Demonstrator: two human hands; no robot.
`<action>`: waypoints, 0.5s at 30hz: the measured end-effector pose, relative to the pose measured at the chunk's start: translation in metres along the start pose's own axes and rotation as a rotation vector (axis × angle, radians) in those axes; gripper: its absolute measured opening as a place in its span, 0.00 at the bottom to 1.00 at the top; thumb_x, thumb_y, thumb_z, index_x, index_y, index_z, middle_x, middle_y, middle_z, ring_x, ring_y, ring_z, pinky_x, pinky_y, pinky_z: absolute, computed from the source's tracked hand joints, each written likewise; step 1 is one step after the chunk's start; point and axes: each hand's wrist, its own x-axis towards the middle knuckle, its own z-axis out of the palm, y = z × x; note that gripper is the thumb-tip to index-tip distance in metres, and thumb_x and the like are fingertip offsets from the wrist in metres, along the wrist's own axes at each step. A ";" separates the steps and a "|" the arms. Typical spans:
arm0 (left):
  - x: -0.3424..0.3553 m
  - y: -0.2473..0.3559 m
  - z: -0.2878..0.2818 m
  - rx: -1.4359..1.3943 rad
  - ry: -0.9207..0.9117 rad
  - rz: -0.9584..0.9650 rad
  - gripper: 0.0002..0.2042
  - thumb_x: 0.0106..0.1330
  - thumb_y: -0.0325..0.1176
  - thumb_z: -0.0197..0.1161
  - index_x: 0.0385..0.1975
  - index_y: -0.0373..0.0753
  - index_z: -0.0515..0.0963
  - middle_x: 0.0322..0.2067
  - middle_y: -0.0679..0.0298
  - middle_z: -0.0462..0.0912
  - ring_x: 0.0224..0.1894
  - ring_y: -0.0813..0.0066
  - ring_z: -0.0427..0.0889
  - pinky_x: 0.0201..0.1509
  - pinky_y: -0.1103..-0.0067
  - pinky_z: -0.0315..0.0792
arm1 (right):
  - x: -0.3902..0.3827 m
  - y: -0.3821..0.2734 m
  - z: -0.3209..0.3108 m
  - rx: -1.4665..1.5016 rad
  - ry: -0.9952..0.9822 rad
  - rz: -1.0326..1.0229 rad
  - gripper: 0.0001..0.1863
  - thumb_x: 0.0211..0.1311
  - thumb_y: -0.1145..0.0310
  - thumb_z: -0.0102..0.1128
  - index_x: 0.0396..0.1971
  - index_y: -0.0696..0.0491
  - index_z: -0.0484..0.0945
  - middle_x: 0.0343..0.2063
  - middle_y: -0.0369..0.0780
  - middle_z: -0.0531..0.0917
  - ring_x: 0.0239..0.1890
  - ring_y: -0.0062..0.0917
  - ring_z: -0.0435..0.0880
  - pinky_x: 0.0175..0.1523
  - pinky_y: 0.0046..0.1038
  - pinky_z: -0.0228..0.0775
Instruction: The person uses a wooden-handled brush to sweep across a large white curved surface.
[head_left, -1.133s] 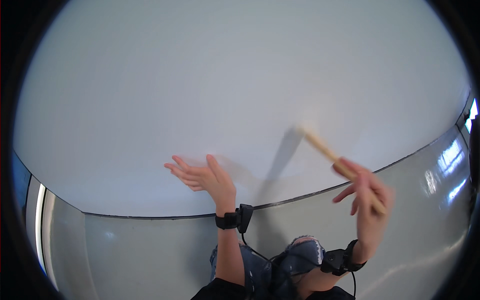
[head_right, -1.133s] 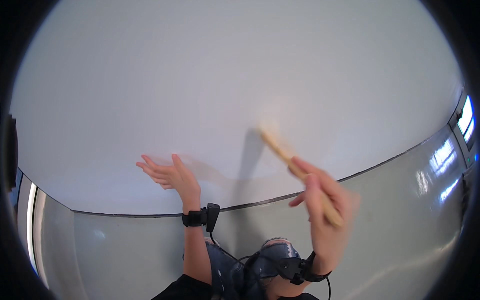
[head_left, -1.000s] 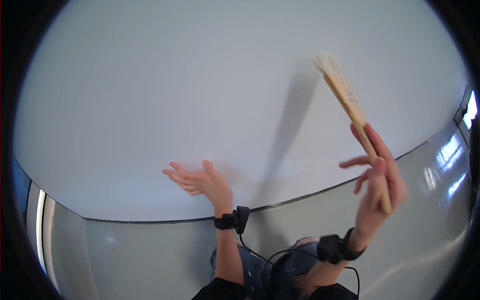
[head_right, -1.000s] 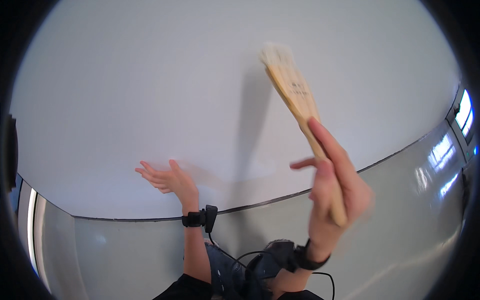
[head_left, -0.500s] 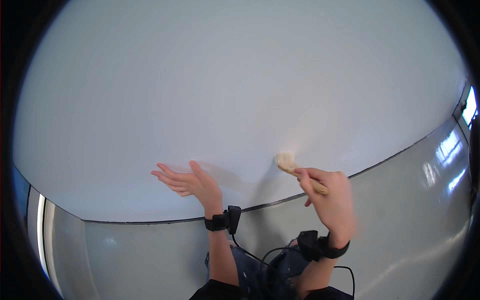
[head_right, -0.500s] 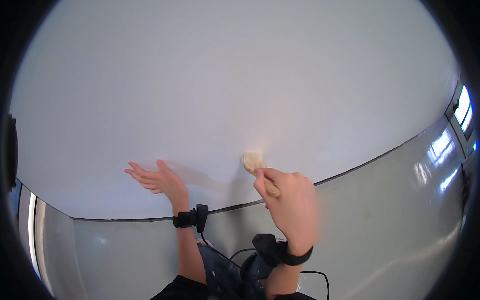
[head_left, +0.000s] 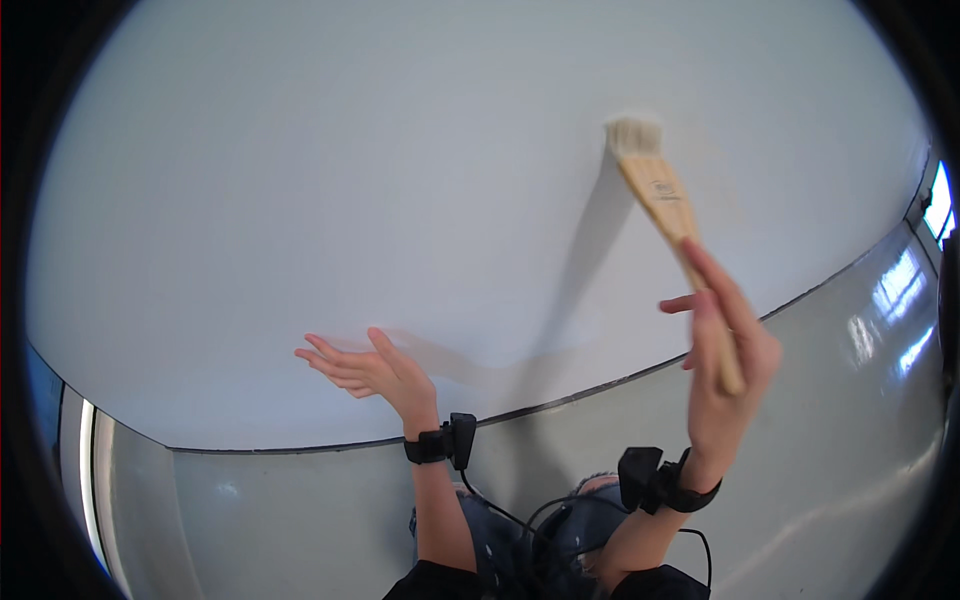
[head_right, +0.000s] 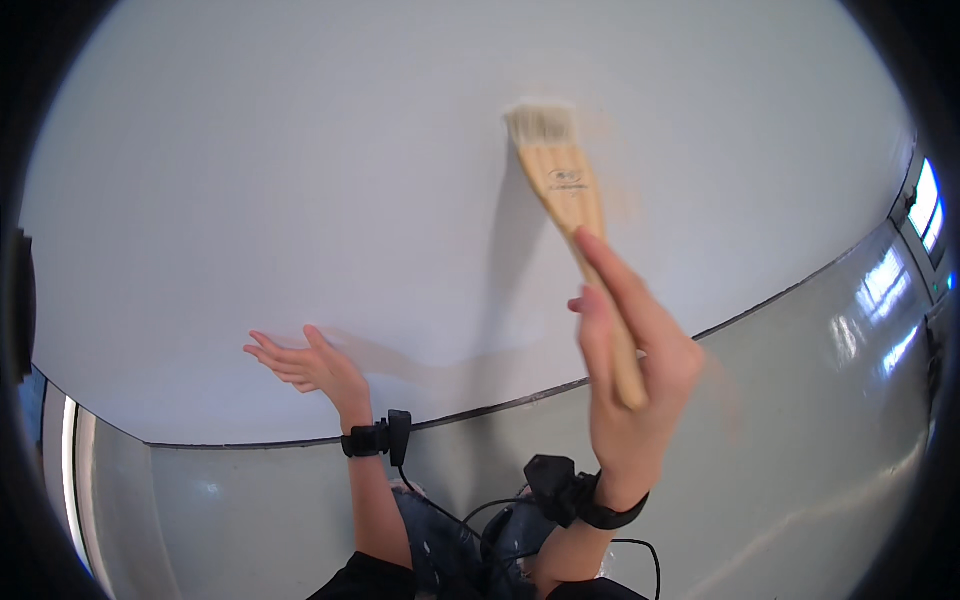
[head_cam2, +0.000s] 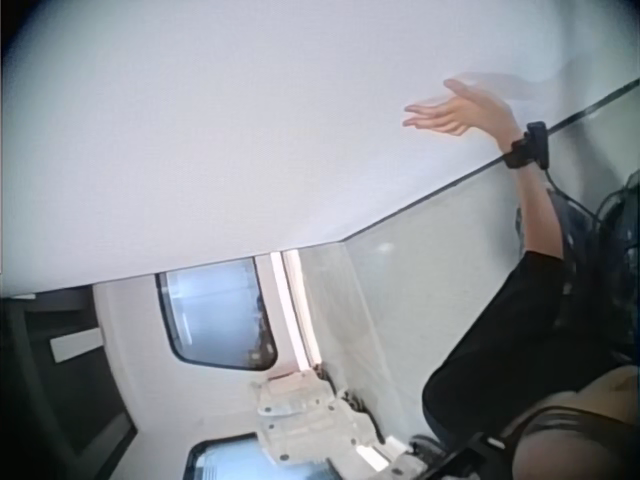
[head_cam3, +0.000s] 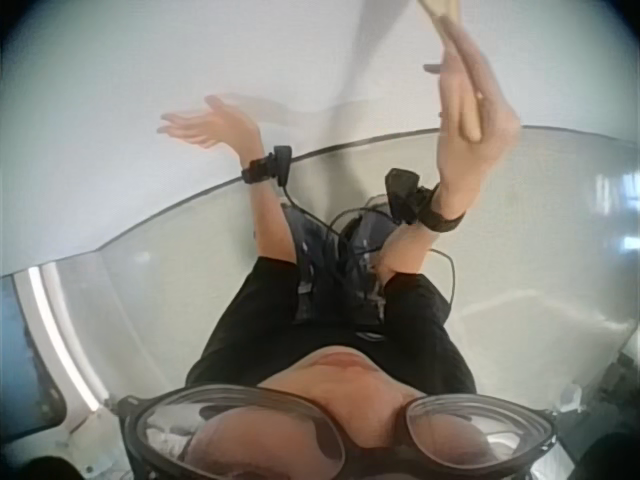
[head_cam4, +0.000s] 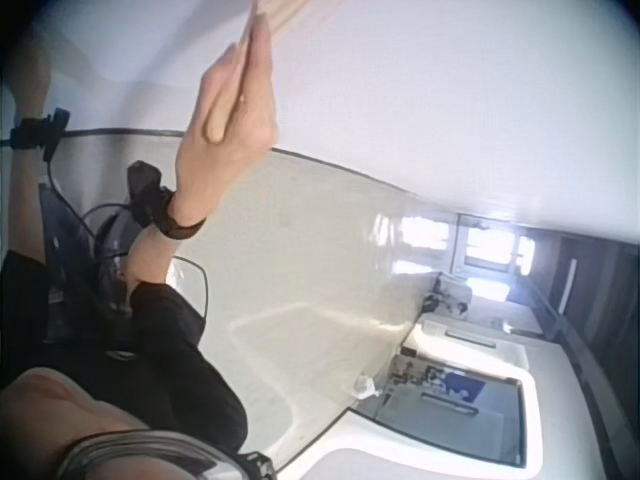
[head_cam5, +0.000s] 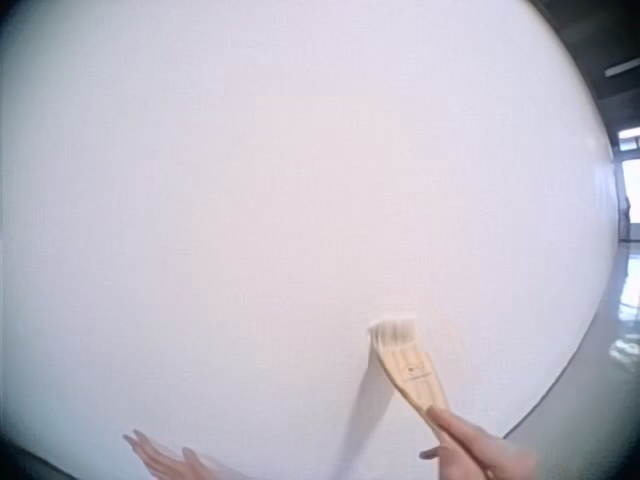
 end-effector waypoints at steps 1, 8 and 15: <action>-0.001 0.003 0.001 -0.009 -0.010 -0.006 0.43 0.75 0.62 0.42 0.78 0.40 0.38 0.78 0.51 0.29 0.79 0.51 0.31 0.72 0.46 0.33 | -0.002 0.002 0.003 0.046 -0.004 0.039 0.17 0.67 0.77 0.58 0.55 0.58 0.83 0.34 0.41 0.87 0.28 0.17 0.82 0.35 0.19 0.74; -0.001 0.007 0.000 -0.011 -0.017 -0.014 0.41 0.76 0.59 0.44 0.78 0.41 0.37 0.78 0.52 0.26 0.79 0.51 0.31 0.72 0.46 0.35 | -0.018 0.008 -0.007 0.011 -0.146 0.162 0.15 0.67 0.76 0.60 0.52 0.56 0.84 0.23 0.35 0.81 0.24 0.14 0.79 0.31 0.19 0.72; -0.001 0.008 0.000 0.006 -0.027 -0.027 0.40 0.76 0.56 0.45 0.78 0.42 0.37 0.78 0.52 0.27 0.79 0.51 0.32 0.73 0.47 0.35 | -0.018 0.017 -0.014 -0.080 -0.372 0.466 0.14 0.70 0.69 0.58 0.48 0.58 0.85 0.16 0.36 0.76 0.19 0.18 0.81 0.27 0.20 0.67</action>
